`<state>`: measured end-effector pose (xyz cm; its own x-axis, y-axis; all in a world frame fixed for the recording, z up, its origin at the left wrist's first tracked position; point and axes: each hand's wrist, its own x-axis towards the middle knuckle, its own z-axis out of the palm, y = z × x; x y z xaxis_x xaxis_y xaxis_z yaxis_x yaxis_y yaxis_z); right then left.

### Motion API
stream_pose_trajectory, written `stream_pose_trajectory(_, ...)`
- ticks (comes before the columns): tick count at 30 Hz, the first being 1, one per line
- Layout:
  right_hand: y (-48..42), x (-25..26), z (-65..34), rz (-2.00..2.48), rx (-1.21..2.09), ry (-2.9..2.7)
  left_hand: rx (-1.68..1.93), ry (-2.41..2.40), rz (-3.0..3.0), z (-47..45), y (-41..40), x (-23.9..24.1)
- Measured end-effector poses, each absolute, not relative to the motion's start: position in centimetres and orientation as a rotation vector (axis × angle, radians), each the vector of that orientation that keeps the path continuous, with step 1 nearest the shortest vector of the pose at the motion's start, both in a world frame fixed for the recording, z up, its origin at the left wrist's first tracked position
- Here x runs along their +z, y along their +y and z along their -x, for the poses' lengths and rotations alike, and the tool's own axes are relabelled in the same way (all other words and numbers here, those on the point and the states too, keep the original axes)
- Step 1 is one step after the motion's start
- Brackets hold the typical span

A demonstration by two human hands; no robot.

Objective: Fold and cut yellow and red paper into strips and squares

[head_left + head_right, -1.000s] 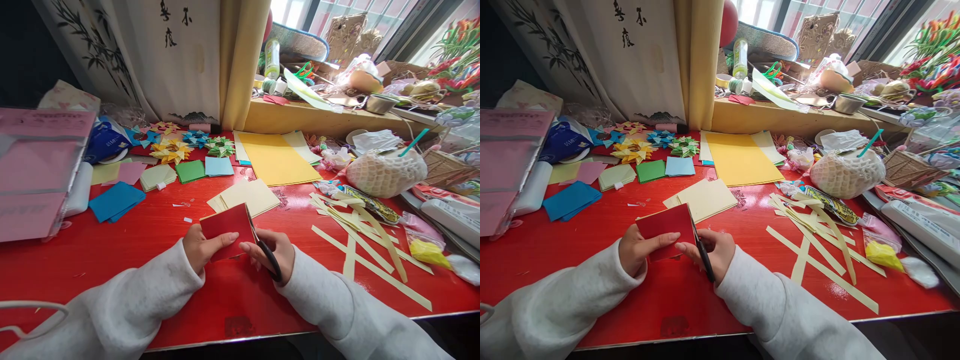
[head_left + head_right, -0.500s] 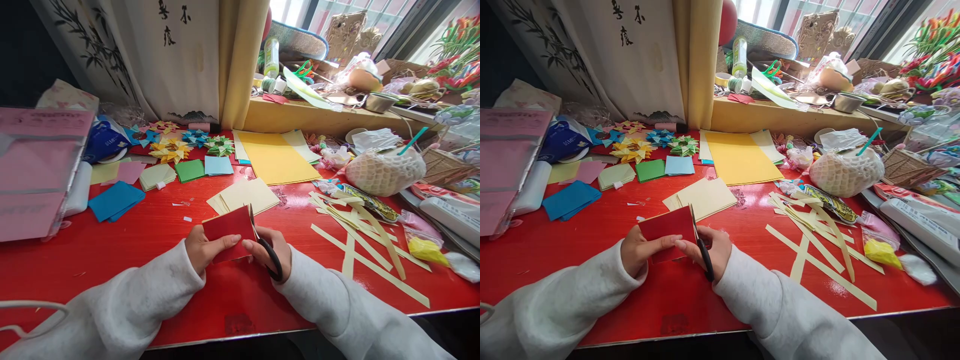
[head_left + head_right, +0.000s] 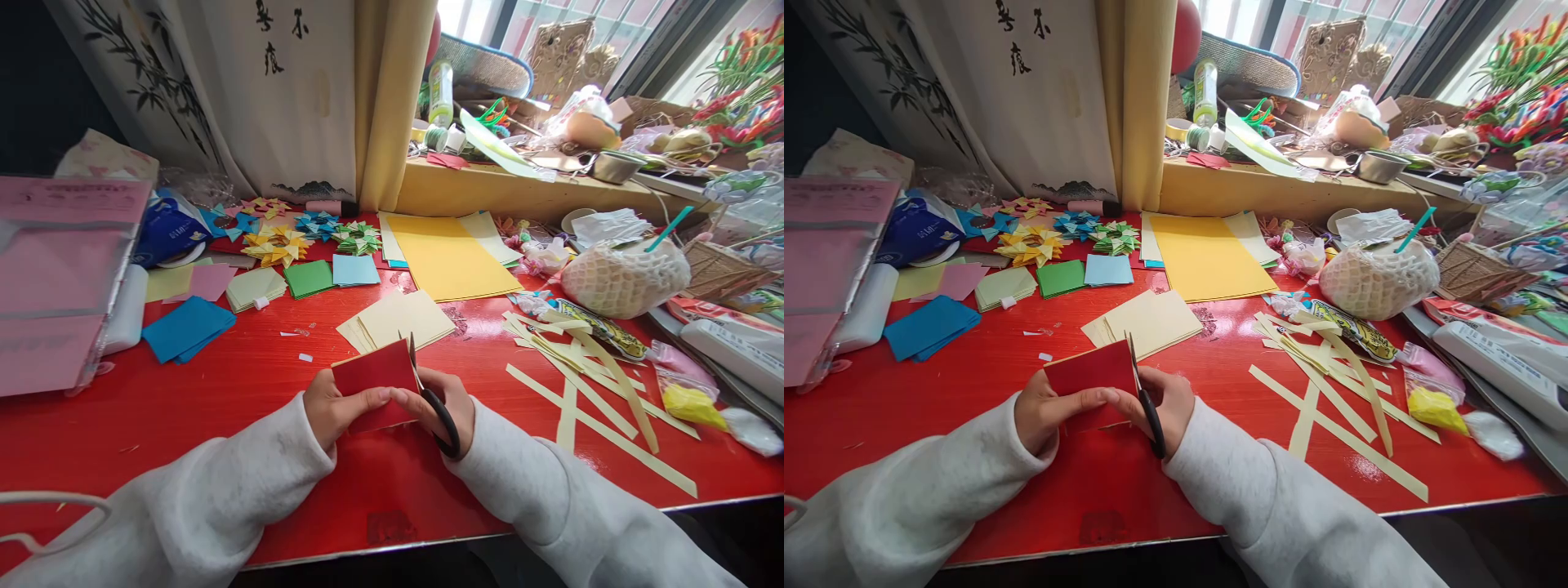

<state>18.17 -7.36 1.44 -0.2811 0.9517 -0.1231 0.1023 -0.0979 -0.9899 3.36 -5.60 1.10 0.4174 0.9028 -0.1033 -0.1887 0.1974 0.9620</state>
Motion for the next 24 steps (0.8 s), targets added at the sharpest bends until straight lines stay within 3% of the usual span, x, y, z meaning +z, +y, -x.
stream_pose_trajectory(24,-7.56,1.63,-18.35,1.151,1.377,-1.473,0.868,0.753,-1.062,-3.60,-6.40,1.56)
